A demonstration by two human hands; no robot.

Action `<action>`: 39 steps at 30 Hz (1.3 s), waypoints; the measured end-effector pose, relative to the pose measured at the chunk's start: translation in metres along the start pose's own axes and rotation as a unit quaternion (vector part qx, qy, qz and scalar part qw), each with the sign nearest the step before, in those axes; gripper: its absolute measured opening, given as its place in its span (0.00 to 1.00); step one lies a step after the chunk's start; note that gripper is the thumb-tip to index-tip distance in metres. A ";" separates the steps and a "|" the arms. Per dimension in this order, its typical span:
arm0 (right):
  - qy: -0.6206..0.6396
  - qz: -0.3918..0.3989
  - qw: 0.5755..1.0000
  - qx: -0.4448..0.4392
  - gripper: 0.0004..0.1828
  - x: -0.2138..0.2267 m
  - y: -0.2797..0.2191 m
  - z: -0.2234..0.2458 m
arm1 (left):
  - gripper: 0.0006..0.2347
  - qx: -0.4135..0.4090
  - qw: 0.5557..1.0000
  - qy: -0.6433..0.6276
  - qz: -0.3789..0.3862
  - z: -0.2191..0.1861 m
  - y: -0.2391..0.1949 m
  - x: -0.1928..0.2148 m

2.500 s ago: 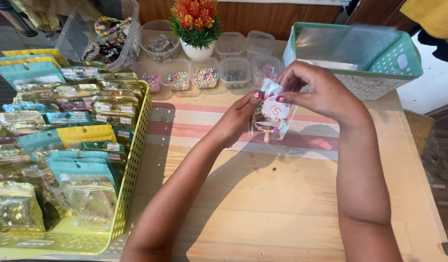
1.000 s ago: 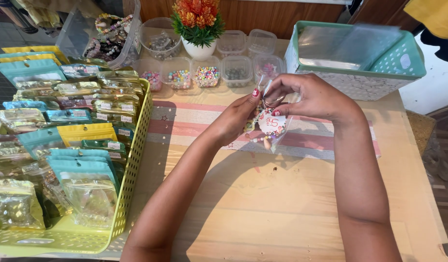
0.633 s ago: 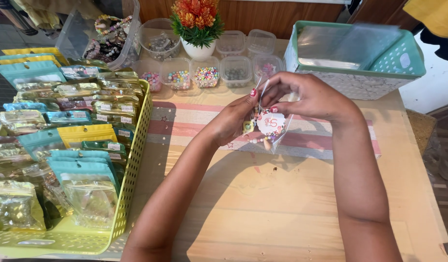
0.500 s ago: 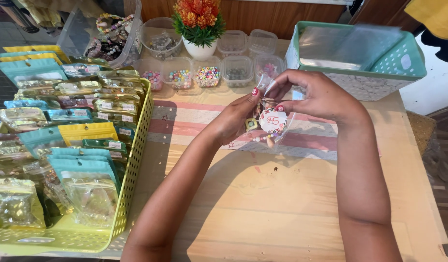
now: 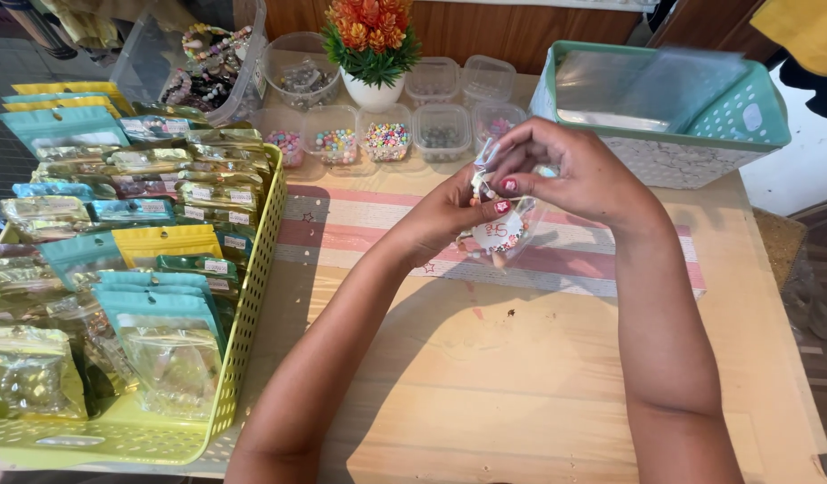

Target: The person places small decorative items and bracelets into individual plastic bags and gold foil pouches by hand.

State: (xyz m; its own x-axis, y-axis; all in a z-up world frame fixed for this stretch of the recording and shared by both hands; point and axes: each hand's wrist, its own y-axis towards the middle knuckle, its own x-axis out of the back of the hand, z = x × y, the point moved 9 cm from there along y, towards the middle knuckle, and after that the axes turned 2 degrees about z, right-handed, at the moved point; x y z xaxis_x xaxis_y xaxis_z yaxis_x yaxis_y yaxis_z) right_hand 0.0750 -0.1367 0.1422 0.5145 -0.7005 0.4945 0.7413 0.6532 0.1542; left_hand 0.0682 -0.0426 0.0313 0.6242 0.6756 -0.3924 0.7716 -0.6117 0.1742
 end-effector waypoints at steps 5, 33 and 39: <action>-0.018 0.032 0.997 -0.061 0.20 -0.007 -0.002 0.002 | 0.26 -0.038 0.999 0.016 -0.007 -0.012 0.000 -0.004; 0.118 -0.143 0.982 -0.039 0.21 0.015 0.013 -0.043 | 0.11 -0.136 0.977 -0.012 -0.164 -0.031 -0.002 0.044; 0.247 -0.191 0.950 -0.018 0.11 0.028 0.016 -0.075 | 0.12 -0.140 0.976 -0.037 -0.165 -0.021 0.000 0.056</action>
State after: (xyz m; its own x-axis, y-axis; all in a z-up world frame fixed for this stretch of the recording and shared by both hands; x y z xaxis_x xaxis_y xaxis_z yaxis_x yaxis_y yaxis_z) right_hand 0.1333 -0.1673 0.0945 0.3371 -0.9399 -0.0542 0.9244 0.3196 0.2082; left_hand 0.1056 0.0040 0.0284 0.3345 0.7789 -0.5305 0.9384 -0.2235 0.2636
